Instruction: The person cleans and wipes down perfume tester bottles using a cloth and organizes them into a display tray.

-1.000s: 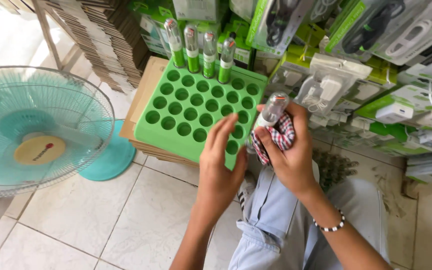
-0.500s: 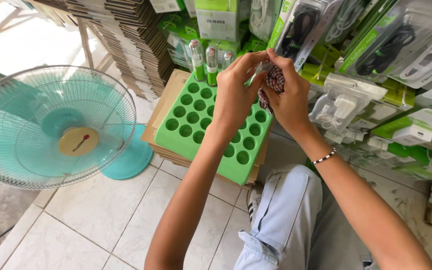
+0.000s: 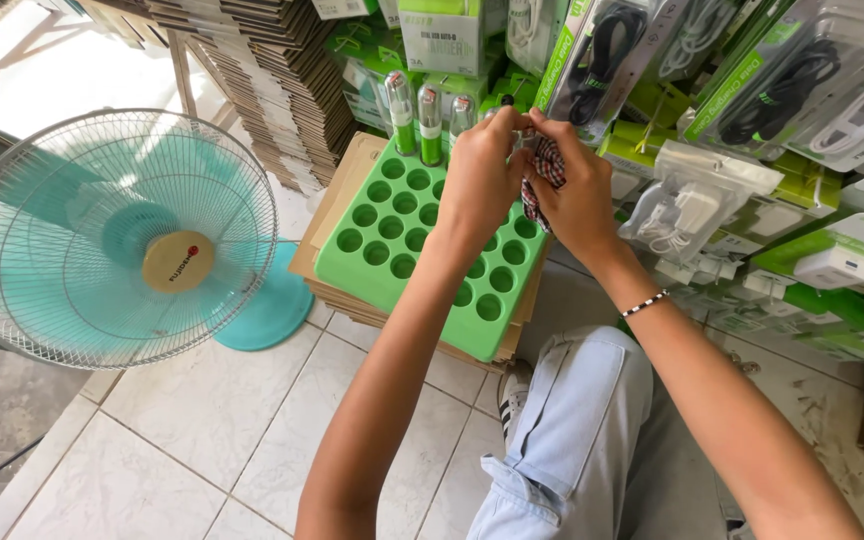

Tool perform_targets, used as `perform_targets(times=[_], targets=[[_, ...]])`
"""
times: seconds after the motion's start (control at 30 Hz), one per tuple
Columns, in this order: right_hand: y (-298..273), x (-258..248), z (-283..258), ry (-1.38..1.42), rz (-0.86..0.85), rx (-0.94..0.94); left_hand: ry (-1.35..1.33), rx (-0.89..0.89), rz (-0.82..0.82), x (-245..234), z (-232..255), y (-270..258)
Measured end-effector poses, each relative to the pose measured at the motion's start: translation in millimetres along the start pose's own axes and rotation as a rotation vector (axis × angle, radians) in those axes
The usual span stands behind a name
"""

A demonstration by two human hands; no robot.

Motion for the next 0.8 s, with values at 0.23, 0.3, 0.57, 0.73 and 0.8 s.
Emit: perform_targets(times=[0.23,0.3,0.57,0.73,0.8], targets=[[-10.5,0.8,9.9,0.017,0.041,0.036,0.21,0.036,-0.014,14.0,3.7,-2.7],[-8.2,-2.1,9.9,0.066,0.025,0.125,0.372,0.069,-0.061,18.5,8.6,1.6],[-34.0,-42.5,-16.0,-0.007,-0.079,0.128,0.89,0.128,0.174,0.3,70.2,-23.3],[-106.4,-133.5,-16.1,-0.064,0.105,0.163,0.568,0.223,0.111,51.1,119.3,-63.8],[-136.7,-183.0,-16.6,-0.218,0.124,0.277,0.425,0.24,-0.098,113.8,128.4,-74.3]])
Point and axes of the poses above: each hand's wrist, its own y-axis towards the middle knuckle, its own x-axis out of the palm, z = x × y, the point moved 4 cm from there along y, towards the middle knuckle, and after that the axes turned 15 degrees about y, right-handed, at the moved point
